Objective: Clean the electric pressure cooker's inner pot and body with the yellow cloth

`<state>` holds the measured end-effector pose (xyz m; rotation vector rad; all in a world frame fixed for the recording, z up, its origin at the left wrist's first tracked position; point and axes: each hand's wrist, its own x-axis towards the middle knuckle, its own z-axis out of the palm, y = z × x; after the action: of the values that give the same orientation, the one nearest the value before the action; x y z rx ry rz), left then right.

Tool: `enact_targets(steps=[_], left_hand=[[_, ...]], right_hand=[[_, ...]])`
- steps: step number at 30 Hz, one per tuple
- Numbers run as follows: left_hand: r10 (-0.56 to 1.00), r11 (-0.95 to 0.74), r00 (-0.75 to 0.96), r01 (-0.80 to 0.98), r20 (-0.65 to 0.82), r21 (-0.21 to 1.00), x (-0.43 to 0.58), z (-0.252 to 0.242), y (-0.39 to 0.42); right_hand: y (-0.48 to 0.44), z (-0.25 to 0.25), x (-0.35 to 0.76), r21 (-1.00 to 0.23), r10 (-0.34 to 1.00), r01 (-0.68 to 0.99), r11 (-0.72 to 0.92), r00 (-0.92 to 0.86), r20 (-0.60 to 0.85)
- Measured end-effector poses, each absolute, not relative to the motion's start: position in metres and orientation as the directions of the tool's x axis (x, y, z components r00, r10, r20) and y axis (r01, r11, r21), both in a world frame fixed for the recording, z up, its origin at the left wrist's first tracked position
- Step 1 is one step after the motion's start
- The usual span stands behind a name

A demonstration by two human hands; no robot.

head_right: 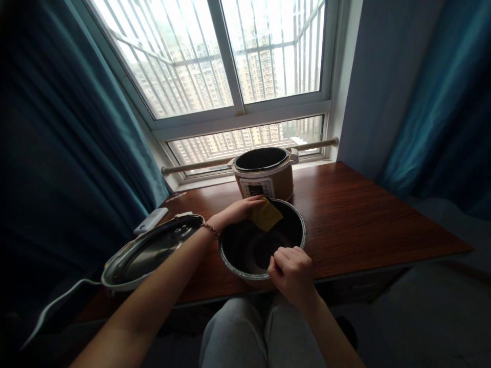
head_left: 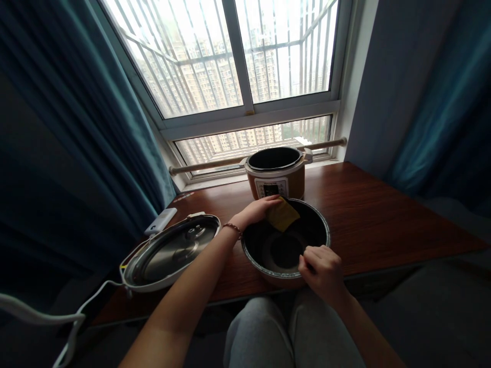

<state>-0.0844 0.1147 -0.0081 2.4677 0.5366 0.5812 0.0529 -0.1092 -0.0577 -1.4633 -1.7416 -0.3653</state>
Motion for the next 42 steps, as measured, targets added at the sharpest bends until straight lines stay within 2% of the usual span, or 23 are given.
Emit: enact_targets(steps=[4,6,10,14,18,22,26,31,35,38,42], left_hand=[[0.617,-0.663,0.757,0.355,0.213,0.659,-0.1,-0.015,0.118],[0.667,-0.587,0.721,0.35,0.191,0.73,-0.11,-0.019,0.116],[0.74,-0.303,0.666,0.2,0.097,0.932,-0.13,-0.028,0.1],[0.823,-0.11,0.564,0.043,0.067,0.993,-0.143,-0.036,0.076],[0.907,-0.16,0.399,0.029,0.135,0.987,-0.149,-0.04,0.042],[0.954,-0.245,0.217,0.175,0.205,0.954,-0.148,-0.053,-0.001],[0.947,-0.317,0.058,0.313,0.315,0.895,-0.13,-0.073,-0.048],[0.921,-0.308,-0.122,0.352,0.37,0.884,-0.087,-0.08,-0.11],[0.941,-0.246,-0.124,0.392,0.316,0.886,-0.055,-0.085,-0.154],[0.931,-0.268,-0.126,0.405,0.343,0.874,-0.045,-0.098,-0.173],[0.902,-0.298,-0.203,0.342,0.38,0.891,-0.06,-0.107,-0.173]], right_hand=[[-0.109,-0.059,0.052,-0.263,0.676,0.922,0.282,0.004,0.737],[-0.11,-0.059,0.052,-0.266,0.674,0.922,0.281,0.007,0.739],[-0.11,-0.058,0.053,-0.27,0.683,0.923,0.274,0.011,0.73],[-0.111,-0.057,0.054,-0.284,0.682,0.915,0.286,0.014,0.732],[-0.112,-0.057,0.054,-0.283,0.687,0.915,0.288,0.009,0.727],[-0.112,-0.057,0.054,-0.281,0.685,0.914,0.292,0.005,0.728],[-0.113,-0.058,0.054,-0.285,0.684,0.91,0.303,0.001,0.729],[-0.112,-0.059,0.055,-0.281,0.66,0.899,0.335,-0.011,0.751],[-0.111,-0.063,0.055,-0.274,0.653,0.902,0.334,-0.013,0.757],[-0.112,-0.062,0.057,-0.275,0.686,0.903,0.33,-0.029,0.727],[-0.119,-0.046,0.059,-0.393,0.734,0.847,0.358,0.005,0.68]])
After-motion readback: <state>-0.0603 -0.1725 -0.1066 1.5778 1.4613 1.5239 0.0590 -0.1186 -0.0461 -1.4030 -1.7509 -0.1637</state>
